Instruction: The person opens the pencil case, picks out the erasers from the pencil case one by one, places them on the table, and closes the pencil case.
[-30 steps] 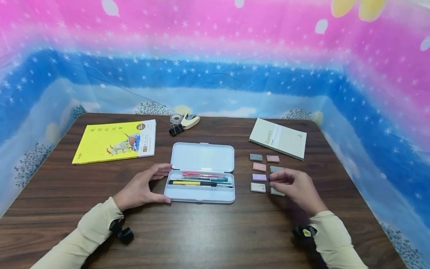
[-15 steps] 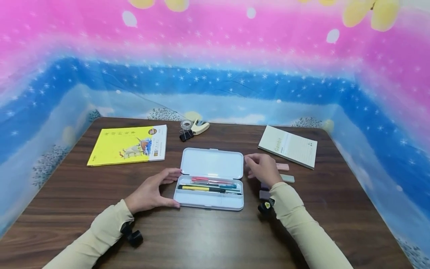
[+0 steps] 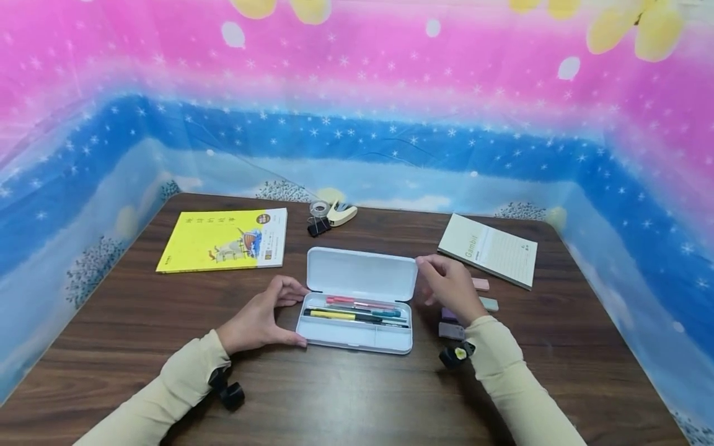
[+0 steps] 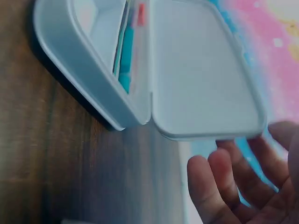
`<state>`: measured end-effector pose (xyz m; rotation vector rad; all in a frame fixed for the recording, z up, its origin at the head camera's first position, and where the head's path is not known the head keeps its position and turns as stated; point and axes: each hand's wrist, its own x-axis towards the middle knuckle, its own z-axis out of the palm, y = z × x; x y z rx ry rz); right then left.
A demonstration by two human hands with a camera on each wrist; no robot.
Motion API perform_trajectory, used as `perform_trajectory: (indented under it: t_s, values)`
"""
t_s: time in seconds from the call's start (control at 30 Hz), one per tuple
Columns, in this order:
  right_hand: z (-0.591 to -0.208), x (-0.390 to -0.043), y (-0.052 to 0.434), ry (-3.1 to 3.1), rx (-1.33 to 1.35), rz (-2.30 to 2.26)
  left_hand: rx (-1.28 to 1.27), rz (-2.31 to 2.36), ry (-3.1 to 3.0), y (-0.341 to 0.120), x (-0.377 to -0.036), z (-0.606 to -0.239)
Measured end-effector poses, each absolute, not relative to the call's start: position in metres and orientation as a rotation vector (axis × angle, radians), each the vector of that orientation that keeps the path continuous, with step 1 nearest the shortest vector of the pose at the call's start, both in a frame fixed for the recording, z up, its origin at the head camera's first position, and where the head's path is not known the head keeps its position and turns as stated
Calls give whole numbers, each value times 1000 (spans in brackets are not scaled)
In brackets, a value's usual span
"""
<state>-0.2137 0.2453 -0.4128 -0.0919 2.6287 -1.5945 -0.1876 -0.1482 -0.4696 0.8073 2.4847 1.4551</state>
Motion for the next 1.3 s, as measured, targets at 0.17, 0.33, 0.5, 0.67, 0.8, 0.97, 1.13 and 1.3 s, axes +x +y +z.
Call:
perform_trajectory:
  t_s: [0.17, 0.33, 0.5, 0.67, 0.8, 0.97, 1.13, 1.3]
  values:
    - [-408, -182, 253, 2679, -327, -1531, 808, 1478, 2461, -148, -189, -468]
    - [-417, -157, 254, 2795, -676, -1318, 841, 1425, 2491, -153, -190, -466]
    - [-427, -149, 248, 2878, -858, -1117, 815, 1363, 2543, -159, -187, -464]
    - [-430, -146, 241, 2905, -821, -1023, 759, 1360, 2560, -161, -187, -465]
    - [-429, -144, 236, 2921, -778, -969, 758, 1367, 2564, -161, -188, -465]
    - [-429, -144, 232, 2937, -760, -918, 741, 1371, 2570, -162, -187, -463]
    - [-427, -144, 226, 2948, -732, -862, 752, 1388, 2568, -164, -185, -463]
    - [-425, -142, 221, 2956, -709, -796, 795, 1410, 2560, -166, -183, -463]
